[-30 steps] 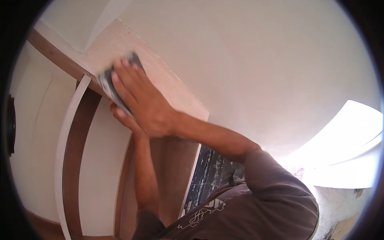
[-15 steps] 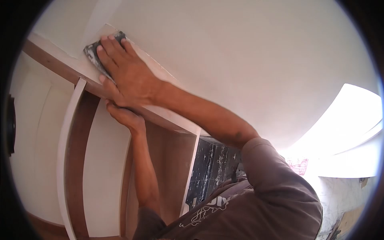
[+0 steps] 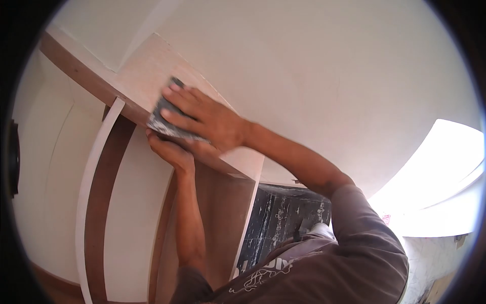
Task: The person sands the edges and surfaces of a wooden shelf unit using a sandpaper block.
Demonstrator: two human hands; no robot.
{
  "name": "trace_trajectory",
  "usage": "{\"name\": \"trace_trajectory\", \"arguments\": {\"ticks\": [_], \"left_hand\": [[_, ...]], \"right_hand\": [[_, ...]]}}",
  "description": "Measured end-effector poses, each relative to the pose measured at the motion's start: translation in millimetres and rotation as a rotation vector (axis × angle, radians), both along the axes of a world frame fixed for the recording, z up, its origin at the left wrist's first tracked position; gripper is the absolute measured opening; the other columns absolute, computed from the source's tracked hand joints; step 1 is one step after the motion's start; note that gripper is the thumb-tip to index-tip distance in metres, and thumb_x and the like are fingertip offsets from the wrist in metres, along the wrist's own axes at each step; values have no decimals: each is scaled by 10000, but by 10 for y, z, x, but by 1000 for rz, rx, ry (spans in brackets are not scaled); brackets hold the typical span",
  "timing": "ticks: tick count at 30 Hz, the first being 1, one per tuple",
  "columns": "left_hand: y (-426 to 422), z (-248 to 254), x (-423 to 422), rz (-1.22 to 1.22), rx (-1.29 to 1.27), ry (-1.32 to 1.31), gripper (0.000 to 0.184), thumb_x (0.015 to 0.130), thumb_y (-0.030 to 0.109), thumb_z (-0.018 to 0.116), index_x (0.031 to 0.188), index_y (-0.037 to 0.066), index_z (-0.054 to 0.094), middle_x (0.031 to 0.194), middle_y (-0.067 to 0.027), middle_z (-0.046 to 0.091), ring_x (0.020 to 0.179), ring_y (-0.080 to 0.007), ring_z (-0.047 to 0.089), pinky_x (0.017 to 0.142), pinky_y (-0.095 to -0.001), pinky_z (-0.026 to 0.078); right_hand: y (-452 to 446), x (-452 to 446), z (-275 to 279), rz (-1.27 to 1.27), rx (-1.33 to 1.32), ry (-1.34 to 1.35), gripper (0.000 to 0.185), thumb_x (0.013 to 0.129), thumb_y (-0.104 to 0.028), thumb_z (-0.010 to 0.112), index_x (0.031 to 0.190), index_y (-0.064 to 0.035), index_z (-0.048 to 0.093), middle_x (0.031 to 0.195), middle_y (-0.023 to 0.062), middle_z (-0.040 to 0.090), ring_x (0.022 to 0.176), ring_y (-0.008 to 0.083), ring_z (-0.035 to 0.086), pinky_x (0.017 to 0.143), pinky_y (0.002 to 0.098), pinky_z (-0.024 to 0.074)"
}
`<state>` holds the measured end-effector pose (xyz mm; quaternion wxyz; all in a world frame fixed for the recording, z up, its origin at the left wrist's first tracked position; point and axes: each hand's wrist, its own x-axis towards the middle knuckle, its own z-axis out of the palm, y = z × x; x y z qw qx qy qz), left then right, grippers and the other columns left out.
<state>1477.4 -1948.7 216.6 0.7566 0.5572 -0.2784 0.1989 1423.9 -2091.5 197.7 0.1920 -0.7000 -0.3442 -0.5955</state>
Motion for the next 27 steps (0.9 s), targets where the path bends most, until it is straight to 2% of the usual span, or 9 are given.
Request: {"name": "trace_trajectory", "arguments": {"ticks": [4,5,7,9,12,17,20,24,27], "left_hand": [[39,17,-87,-103,22,1,580,1053,395,238,1360,-38,473,1378,-145,501,1253,-236,508,1059,-381,431],[29,16,-86,-95,10,-8,595,1049,398,248,1351,-68,466,1368,-178,503,1243,-259,509,1058,-391,424],[31,16,-45,-69,-21,-28,631,1042,402,269,1332,-127,451,1347,-245,506,1221,-307,510,1055,-411,409],[70,-47,8,-21,23,-28,623,1041,400,270,1335,-116,456,1351,-240,506,1218,-305,512,1057,-407,408],[50,-82,-5,-11,5,17,612,1044,404,264,1340,-92,466,1353,-228,508,1221,-296,511,1059,-403,407],[24,-67,-83,-115,-18,24,605,1044,405,260,1343,-79,465,1343,-205,514,1217,-283,509,1059,-398,405],[61,-132,-20,-87,-27,63,583,1039,387,268,1340,-70,467,1340,-190,517,1211,-273,510,1057,-392,405],[17,-209,59,3,-43,14,561,1033,370,282,1331,-63,477,1339,-184,517,1220,-268,504,1056,-399,407],[-11,-189,60,3,-42,-6,554,1031,370,293,1325,-59,481,1336,-183,517,1226,-266,500,1058,-405,406]], "right_hand": [[96,49,577,-26,128,-79,696,943,-267,518,1579,-107,286,1637,249,184,1509,437,196,1229,559,173],[118,51,619,-20,158,-84,701,938,-264,522,1579,-105,287,1638,250,184,1511,434,194,1230,559,169],[120,-42,249,0,127,-1,702,930,-264,524,1572,-93,297,1634,255,194,1505,440,208,1231,557,168],[173,-159,-297,0,112,91,706,926,-263,524,1570,-85,295,1634,257,193,1504,439,208,1231,552,165],[205,-179,-591,-19,113,138,712,930,-260,518,1577,-82,278,1637,256,183,1511,433,191,1232,545,161],[127,125,471,-26,149,-74,712,947,-268,513,1581,-62,262,1642,261,158,1521,432,161,1232,543,154],[187,-7,-186,-11,144,88,723,939,-240,509,1584,-36,254,1650,275,110,1528,456,117,1221,550,140],[305,-287,-1670,-45,189,309,709,939,-225,522,1565,-8,270,1636,289,141,1523,448,142,1233,539,132],[105,-60,-1097,-35,129,184,750,931,-278,560,1570,-17,267,1643,279,126,1527,445,125,1232,552,112]]}}
